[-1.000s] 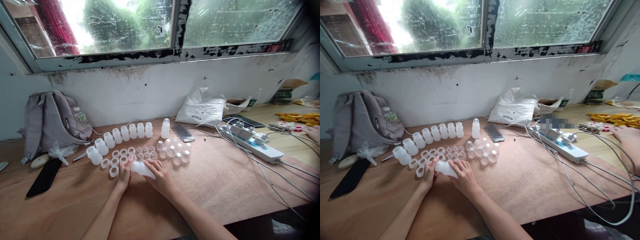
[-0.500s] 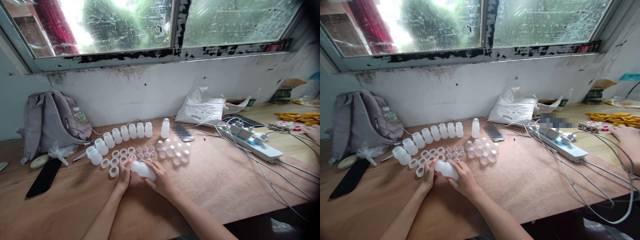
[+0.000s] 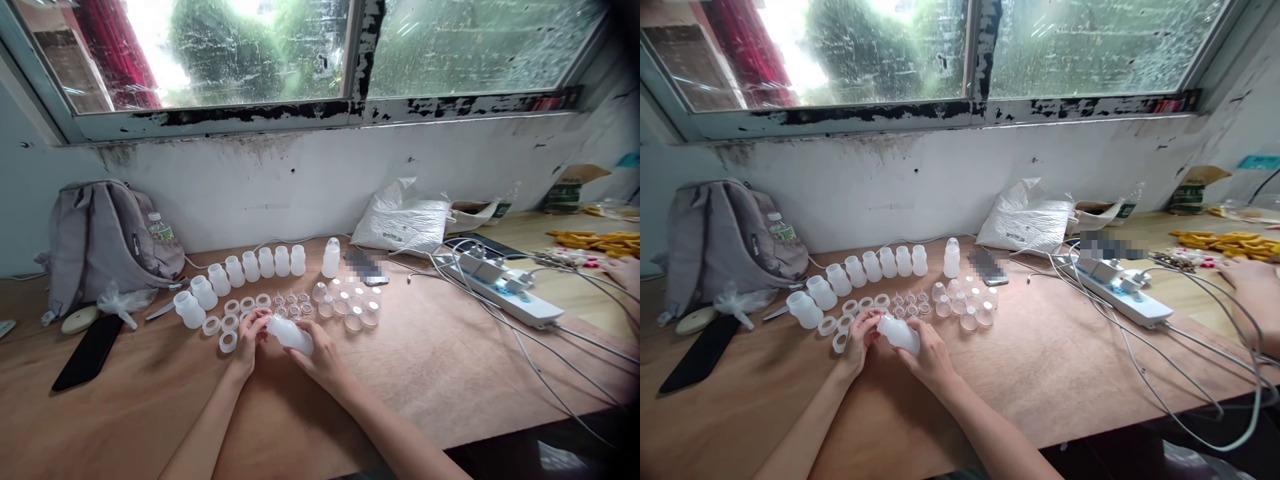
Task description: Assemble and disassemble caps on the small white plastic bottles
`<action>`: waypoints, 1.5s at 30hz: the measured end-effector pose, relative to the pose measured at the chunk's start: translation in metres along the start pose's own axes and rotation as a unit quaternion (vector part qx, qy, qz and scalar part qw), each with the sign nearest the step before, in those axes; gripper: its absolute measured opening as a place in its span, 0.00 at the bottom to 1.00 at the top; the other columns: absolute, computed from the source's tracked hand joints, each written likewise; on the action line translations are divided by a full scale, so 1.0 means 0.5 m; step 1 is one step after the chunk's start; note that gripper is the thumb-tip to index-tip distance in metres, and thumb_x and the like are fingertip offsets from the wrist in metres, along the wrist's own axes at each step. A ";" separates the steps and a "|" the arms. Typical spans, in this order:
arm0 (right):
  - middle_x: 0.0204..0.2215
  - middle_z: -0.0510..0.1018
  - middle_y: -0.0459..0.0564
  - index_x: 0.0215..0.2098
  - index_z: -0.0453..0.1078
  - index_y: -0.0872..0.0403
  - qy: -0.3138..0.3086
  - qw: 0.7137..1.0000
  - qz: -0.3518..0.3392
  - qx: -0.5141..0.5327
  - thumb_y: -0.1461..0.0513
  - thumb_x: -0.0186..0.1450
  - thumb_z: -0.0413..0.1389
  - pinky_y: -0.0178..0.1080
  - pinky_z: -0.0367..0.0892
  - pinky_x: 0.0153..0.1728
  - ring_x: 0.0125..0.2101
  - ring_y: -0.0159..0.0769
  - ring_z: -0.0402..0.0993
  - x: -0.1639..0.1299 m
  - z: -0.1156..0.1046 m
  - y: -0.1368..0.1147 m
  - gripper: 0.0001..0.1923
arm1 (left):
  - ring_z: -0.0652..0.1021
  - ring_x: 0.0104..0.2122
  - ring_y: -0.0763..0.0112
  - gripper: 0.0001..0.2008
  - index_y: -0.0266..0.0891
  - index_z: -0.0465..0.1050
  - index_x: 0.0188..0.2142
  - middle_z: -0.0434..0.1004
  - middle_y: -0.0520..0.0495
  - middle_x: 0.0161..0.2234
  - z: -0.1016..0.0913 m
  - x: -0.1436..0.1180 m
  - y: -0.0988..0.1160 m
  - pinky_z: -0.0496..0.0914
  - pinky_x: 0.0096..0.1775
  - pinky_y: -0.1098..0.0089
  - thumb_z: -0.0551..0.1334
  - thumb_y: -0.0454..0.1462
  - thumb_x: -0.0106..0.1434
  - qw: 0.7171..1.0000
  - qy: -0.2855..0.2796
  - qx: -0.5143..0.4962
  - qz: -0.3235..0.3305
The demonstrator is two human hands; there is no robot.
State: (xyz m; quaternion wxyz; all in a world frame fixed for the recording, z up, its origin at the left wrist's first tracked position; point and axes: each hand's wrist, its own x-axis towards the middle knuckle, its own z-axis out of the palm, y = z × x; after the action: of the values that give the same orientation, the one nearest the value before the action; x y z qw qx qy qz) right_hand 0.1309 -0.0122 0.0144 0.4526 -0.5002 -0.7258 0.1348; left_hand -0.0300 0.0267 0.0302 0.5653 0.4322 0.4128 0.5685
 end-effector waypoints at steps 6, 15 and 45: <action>0.36 0.73 0.48 0.40 0.62 0.52 -0.033 0.997 0.050 0.054 0.60 0.54 0.57 0.37 0.67 0.35 0.35 0.37 0.70 0.005 -0.010 -0.020 0.16 | 0.72 0.32 0.72 0.12 0.39 0.69 0.37 0.71 0.49 0.34 0.006 -0.004 0.013 0.64 0.33 0.74 0.59 0.37 0.51 0.997 -0.019 -0.069 0.003; 0.37 0.72 0.50 0.40 0.62 0.52 -0.036 0.994 0.078 0.068 0.58 0.54 0.56 0.38 0.65 0.36 0.37 0.39 0.69 0.007 -0.013 -0.023 0.16 | 0.73 0.37 0.69 0.16 0.37 0.70 0.39 0.73 0.46 0.38 0.005 -0.001 0.008 0.64 0.37 0.72 0.61 0.36 0.49 0.997 -0.010 -0.073 0.015; 0.38 0.72 0.50 0.40 0.62 0.52 -0.012 0.998 0.049 0.028 0.58 0.53 0.57 0.38 0.66 0.35 0.38 0.39 0.70 0.005 -0.008 -0.017 0.17 | 0.74 0.31 0.71 0.18 0.37 0.69 0.40 0.75 0.48 0.31 0.000 0.006 -0.007 0.65 0.35 0.72 0.65 0.38 0.48 0.999 0.007 -0.051 0.006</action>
State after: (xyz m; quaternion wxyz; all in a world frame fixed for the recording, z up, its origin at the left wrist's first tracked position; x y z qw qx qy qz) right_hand 0.1289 -0.0150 0.0236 0.4505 -0.5204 -0.7019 0.1832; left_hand -0.0290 0.0297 0.0268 0.5803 0.4016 0.3841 0.5953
